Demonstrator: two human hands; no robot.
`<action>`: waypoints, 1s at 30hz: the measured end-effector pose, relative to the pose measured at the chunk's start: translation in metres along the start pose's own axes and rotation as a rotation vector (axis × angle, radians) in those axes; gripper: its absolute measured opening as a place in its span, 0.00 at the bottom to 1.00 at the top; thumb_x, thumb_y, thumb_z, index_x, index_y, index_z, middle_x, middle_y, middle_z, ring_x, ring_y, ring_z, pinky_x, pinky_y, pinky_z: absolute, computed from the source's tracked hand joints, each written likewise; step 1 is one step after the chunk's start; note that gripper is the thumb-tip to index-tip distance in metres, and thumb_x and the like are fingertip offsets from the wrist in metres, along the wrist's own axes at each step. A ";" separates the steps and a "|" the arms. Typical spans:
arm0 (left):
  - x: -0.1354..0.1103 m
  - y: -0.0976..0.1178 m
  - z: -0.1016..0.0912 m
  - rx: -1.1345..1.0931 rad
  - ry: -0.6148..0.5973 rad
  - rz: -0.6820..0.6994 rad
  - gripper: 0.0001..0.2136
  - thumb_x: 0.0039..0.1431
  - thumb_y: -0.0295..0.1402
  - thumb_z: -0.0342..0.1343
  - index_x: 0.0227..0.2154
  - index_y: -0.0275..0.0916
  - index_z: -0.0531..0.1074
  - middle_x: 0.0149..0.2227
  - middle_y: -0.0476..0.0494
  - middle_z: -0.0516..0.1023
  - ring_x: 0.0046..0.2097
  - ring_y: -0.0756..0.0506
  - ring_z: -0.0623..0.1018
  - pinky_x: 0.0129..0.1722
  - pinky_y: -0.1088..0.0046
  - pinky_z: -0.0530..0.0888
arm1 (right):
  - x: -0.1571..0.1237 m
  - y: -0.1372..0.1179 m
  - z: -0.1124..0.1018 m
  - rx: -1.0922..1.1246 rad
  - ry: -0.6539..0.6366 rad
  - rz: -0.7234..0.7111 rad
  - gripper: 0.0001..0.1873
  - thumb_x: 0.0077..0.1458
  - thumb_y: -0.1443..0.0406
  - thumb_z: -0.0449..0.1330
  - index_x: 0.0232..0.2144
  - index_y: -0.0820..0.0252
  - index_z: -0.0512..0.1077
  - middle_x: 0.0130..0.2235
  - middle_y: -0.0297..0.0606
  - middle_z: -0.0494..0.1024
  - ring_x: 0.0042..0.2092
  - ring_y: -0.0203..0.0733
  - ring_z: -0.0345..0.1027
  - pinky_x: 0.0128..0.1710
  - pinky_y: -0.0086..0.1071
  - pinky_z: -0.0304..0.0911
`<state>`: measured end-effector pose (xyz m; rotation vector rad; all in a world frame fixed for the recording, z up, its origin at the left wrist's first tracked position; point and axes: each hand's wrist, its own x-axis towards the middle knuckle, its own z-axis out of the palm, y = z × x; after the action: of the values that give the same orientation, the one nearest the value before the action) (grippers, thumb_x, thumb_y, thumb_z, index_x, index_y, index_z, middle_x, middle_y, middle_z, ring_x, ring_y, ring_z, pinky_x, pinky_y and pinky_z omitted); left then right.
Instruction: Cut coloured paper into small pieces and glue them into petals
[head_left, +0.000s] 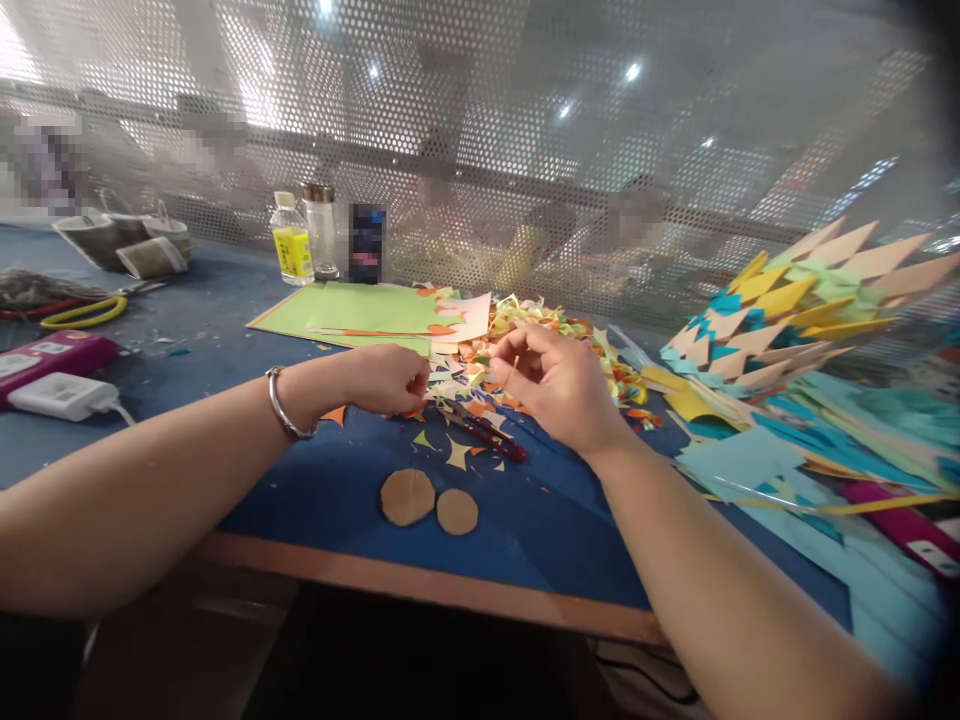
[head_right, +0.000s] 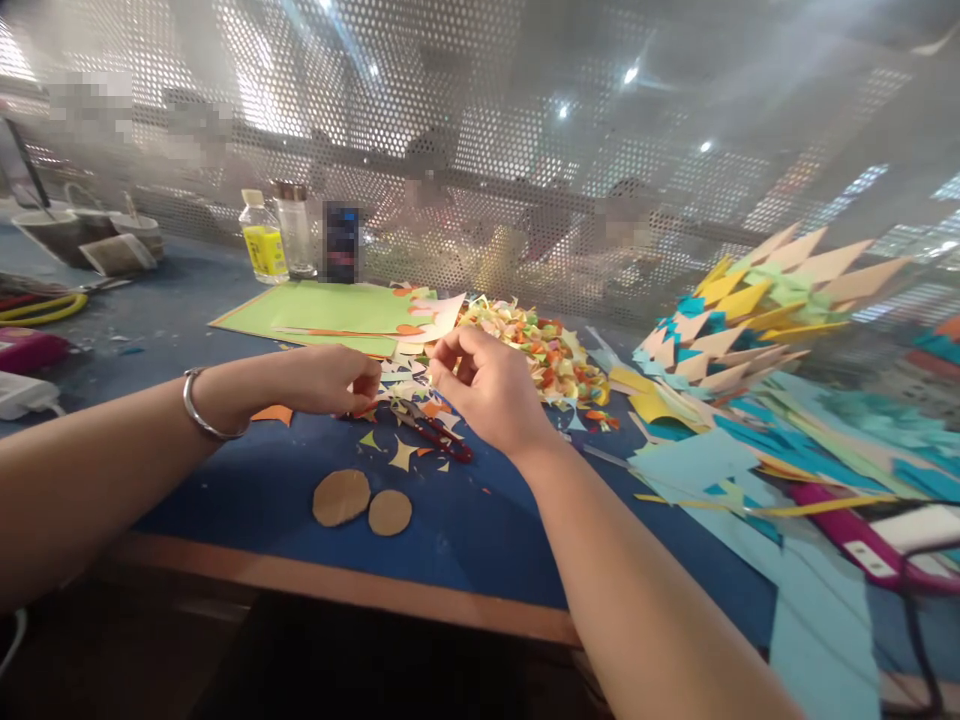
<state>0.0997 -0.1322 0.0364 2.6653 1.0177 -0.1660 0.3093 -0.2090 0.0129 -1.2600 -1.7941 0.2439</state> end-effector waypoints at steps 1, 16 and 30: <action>0.001 -0.002 0.000 -0.043 0.020 0.010 0.07 0.51 0.32 0.51 0.32 0.38 0.72 0.27 0.45 0.78 0.28 0.47 0.73 0.26 0.73 0.62 | 0.000 0.000 0.000 0.002 -0.002 -0.007 0.03 0.53 0.66 0.60 0.30 0.60 0.69 0.27 0.31 0.69 0.22 0.29 0.56 0.21 0.29 0.54; 0.020 0.001 0.022 -0.745 0.480 0.307 0.16 0.45 0.25 0.58 0.40 0.37 0.68 0.30 0.47 0.74 0.29 0.51 0.74 0.30 0.73 0.68 | -0.003 -0.010 0.009 -0.098 -0.066 -0.108 0.03 0.54 0.68 0.59 0.29 0.59 0.68 0.27 0.32 0.71 0.23 0.29 0.59 0.23 0.28 0.57; 0.015 0.013 0.017 -1.391 0.244 0.202 0.09 0.49 0.24 0.60 0.35 0.33 0.70 0.28 0.46 0.78 0.29 0.51 0.78 0.35 0.72 0.73 | -0.004 -0.007 0.008 -0.197 -0.040 -0.237 0.01 0.56 0.69 0.58 0.31 0.59 0.68 0.31 0.34 0.72 0.26 0.31 0.62 0.26 0.29 0.60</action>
<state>0.1194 -0.1377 0.0197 1.4628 0.5279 0.6731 0.2992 -0.2131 0.0106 -1.1677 -2.0204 -0.0429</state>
